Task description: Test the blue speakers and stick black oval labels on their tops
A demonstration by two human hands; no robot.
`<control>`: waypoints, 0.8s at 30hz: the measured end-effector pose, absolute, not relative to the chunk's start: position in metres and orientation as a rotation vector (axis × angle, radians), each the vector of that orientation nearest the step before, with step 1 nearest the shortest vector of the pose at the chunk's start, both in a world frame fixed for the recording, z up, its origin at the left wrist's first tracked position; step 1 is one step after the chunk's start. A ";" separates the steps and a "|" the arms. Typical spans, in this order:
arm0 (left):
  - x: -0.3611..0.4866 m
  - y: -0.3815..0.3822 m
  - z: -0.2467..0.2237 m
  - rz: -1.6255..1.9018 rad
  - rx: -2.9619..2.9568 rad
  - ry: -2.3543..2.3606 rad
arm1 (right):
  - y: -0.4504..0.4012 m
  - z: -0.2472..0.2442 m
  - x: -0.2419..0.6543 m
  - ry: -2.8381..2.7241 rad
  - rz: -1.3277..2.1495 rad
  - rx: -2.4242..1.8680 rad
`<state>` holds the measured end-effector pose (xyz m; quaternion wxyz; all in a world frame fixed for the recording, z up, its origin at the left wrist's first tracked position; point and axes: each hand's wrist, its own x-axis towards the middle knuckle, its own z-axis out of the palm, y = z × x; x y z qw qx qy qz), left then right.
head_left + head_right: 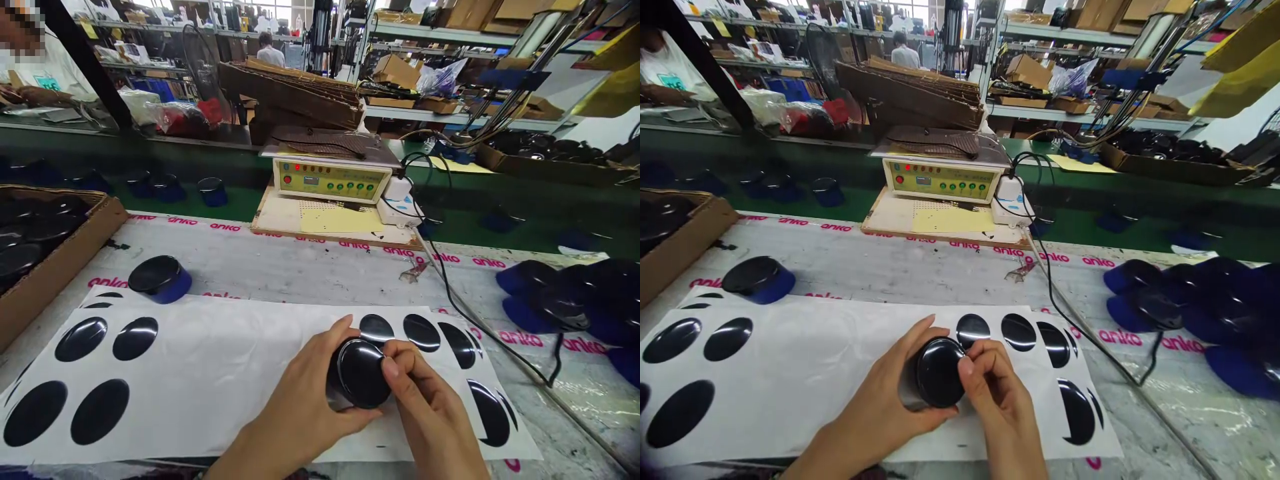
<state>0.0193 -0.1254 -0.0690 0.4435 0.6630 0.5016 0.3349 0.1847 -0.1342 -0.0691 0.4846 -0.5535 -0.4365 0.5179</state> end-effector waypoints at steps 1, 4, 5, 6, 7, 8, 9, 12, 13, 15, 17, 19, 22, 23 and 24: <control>0.019 -0.125 -0.068 0.816 1.635 1.249 | -0.134 -0.069 0.184 -1.062 1.265 -1.347; 0.019 -0.125 -0.068 0.793 1.634 1.262 | -0.133 -0.069 0.184 -1.085 1.259 -1.349; 0.018 -0.126 -0.068 0.794 1.643 1.262 | -0.132 -0.069 0.184 -1.104 1.242 -1.355; 0.018 -0.126 -0.068 0.798 1.654 1.260 | -0.132 -0.069 0.185 -1.130 1.216 -1.367; 0.019 -0.126 -0.068 0.804 1.663 1.261 | -0.132 -0.069 0.185 -1.161 1.184 -1.382; 0.019 -0.127 -0.069 0.810 1.673 1.261 | -0.131 -0.068 0.186 -1.194 1.149 -1.401; 0.019 -0.127 -0.069 0.816 1.683 1.262 | -0.130 -0.067 0.186 -1.226 1.118 -1.418; 0.019 -0.127 -0.069 0.839 1.706 1.263 | -0.128 -0.064 0.184 -1.299 1.038 -1.428; 0.019 -0.127 -0.070 0.843 1.710 1.264 | -0.128 -0.063 0.183 -1.312 1.012 -1.424; 0.019 -0.127 -0.070 0.851 1.716 1.264 | -0.128 -0.061 0.180 -1.317 0.961 -1.419; 0.019 -0.127 -0.071 0.857 1.720 1.262 | -0.128 -0.059 0.177 -1.314 0.919 -1.420; 0.019 -0.126 -0.071 0.867 1.725 1.262 | -0.129 -0.059 0.175 -1.323 0.891 -1.415; 0.019 -0.126 -0.072 0.874 1.725 1.258 | -0.130 -0.059 0.175 -1.339 0.865 -1.420; 0.019 -0.127 -0.072 0.875 1.722 1.255 | -0.130 -0.059 0.176 -1.342 0.858 -1.418; 0.019 -0.127 -0.072 0.874 1.719 1.251 | -0.129 -0.059 0.176 -1.346 0.855 -1.414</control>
